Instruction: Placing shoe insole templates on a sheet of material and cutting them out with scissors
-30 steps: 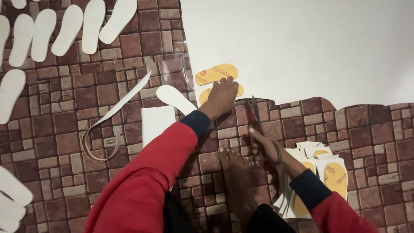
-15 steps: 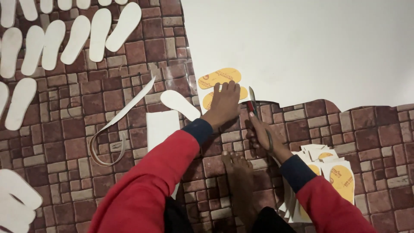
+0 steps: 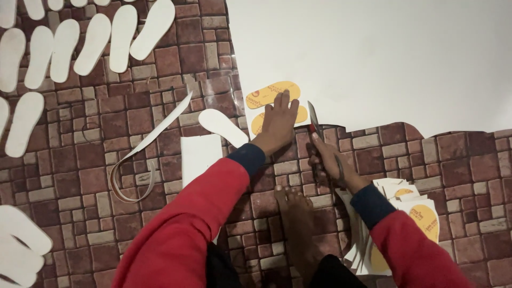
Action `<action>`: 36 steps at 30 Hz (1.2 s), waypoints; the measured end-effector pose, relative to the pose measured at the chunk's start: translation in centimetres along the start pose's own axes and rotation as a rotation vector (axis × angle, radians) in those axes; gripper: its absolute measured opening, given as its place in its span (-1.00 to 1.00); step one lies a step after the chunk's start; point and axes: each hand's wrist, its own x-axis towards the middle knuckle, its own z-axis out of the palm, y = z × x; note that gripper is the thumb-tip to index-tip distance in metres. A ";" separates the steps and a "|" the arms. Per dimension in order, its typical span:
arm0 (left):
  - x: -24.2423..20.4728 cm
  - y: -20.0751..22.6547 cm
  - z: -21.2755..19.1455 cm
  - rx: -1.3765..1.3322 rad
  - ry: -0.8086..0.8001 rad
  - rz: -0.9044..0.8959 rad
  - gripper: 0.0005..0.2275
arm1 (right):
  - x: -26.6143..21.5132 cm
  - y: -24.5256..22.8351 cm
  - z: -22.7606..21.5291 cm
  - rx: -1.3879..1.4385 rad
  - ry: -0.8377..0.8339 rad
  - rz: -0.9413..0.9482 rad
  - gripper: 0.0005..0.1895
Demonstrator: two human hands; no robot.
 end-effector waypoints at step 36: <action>1.2 -1.2 -2.9 -0.252 -0.347 -0.063 -0.37 | 2.4 -9.4 -5.2 -0.369 -0.204 0.041 -0.08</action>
